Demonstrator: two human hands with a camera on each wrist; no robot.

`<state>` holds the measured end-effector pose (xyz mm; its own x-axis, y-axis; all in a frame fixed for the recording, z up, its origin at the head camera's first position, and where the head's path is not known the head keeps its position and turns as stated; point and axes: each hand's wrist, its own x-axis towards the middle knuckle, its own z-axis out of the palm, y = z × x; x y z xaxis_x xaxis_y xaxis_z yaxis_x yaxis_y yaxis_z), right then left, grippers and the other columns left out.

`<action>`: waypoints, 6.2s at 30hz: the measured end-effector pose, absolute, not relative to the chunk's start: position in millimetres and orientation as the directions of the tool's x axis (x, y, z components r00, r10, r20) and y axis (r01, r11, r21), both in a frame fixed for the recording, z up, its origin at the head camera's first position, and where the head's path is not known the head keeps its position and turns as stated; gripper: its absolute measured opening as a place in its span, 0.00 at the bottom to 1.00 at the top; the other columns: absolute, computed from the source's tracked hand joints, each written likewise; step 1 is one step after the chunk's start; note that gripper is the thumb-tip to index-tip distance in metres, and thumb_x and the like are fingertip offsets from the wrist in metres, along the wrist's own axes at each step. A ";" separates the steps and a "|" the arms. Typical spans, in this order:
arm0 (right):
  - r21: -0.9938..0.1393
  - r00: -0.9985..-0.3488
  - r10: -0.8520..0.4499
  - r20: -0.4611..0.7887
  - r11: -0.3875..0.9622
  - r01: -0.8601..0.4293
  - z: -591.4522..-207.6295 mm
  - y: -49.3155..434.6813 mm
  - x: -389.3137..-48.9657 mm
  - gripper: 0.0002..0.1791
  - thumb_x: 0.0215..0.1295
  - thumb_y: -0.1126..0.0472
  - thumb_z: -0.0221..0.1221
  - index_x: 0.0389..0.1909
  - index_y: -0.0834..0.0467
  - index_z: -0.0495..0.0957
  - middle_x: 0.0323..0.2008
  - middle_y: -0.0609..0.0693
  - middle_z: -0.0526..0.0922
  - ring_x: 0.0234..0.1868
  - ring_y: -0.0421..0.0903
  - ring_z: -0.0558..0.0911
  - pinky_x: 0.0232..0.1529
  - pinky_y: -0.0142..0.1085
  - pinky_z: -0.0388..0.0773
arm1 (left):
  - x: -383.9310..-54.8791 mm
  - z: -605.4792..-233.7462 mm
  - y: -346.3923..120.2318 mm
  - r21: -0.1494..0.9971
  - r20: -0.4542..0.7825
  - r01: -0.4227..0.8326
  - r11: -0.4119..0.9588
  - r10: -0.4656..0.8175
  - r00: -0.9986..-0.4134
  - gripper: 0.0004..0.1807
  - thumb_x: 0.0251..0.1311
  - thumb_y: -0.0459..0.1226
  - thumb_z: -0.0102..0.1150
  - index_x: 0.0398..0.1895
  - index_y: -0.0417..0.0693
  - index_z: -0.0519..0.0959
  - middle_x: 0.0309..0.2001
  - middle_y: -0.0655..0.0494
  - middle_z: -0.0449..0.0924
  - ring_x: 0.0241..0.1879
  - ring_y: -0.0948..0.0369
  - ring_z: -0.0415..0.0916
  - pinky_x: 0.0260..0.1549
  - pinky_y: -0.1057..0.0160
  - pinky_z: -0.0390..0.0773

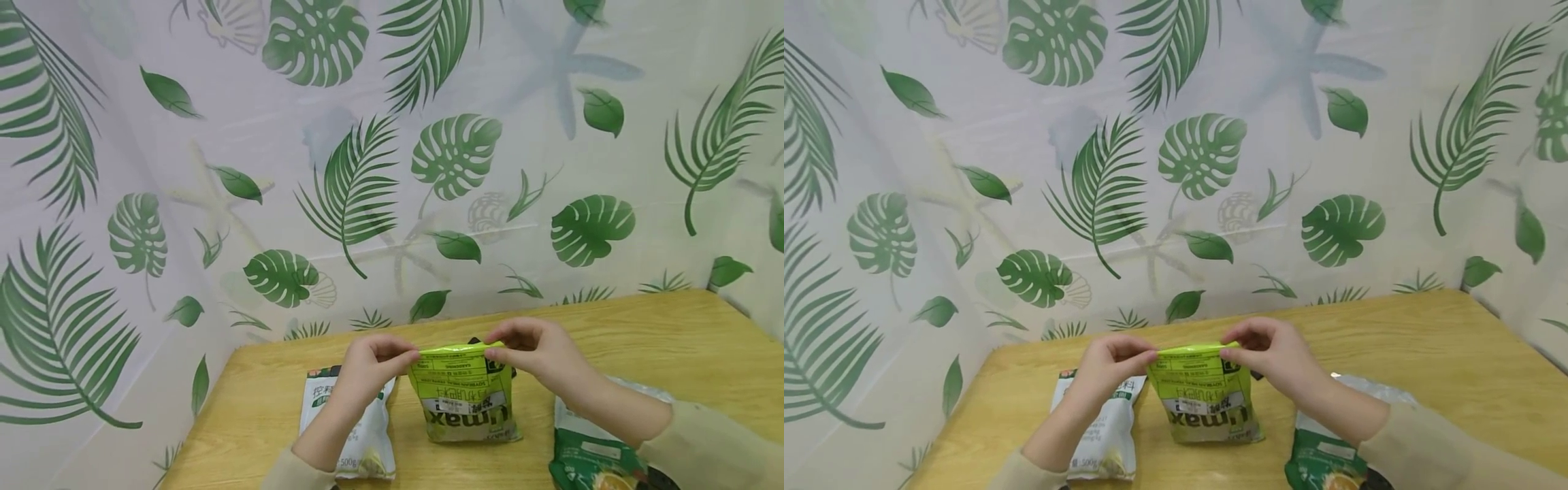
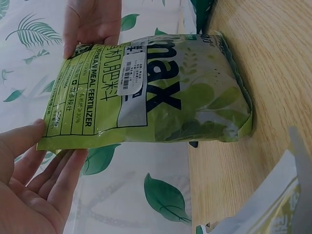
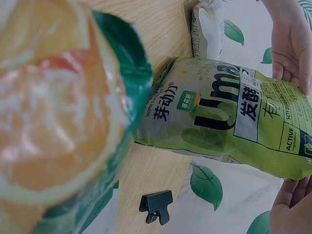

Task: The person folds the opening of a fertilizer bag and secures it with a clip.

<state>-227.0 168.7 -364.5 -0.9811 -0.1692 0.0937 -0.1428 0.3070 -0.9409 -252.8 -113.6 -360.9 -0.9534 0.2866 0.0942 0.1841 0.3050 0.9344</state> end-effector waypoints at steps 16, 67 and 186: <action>-0.941 -0.982 -0.166 0.093 0.309 -0.141 -364.2 169.0 -226.7 0.14 0.72 0.58 0.69 0.51 0.62 0.86 0.49 0.51 0.86 0.43 0.40 0.84 0.44 0.38 0.82 | -252.0 -362.1 -111.6 0.903 0.097 0.207 0.377 0.291 -0.952 0.09 0.72 0.38 0.68 0.46 0.43 0.89 0.47 0.48 0.91 0.44 0.63 0.86 0.46 0.65 0.84; -0.933 -0.977 -0.172 0.122 0.316 -0.172 -359.4 146.7 -233.3 0.10 0.68 0.60 0.72 0.44 0.62 0.90 0.41 0.50 0.88 0.35 0.39 0.81 0.36 0.35 0.82 | -259.1 -372.7 -80.8 0.900 0.236 0.322 0.293 0.295 -0.926 0.06 0.65 0.36 0.73 0.42 0.44 0.92 0.45 0.46 0.92 0.41 0.66 0.85 0.37 0.71 0.84; -0.986 -0.980 -0.190 0.052 0.145 -0.080 -370.3 170.9 -252.9 0.22 0.79 0.58 0.60 0.62 0.71 0.79 0.47 0.41 0.89 0.46 0.33 0.88 0.54 0.29 0.84 | -254.0 -383.7 -97.4 0.987 0.068 0.100 0.127 0.238 -0.969 0.12 0.61 0.31 0.75 0.45 0.30 0.89 0.30 0.68 0.85 0.27 0.67 0.69 0.34 0.67 0.75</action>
<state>-252.9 170.9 -370.3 -0.9804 -0.1904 0.0515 -0.0801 0.1454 -0.9861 -254.0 -97.4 -383.7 -0.9688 0.2383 0.0679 0.1004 0.1269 0.9868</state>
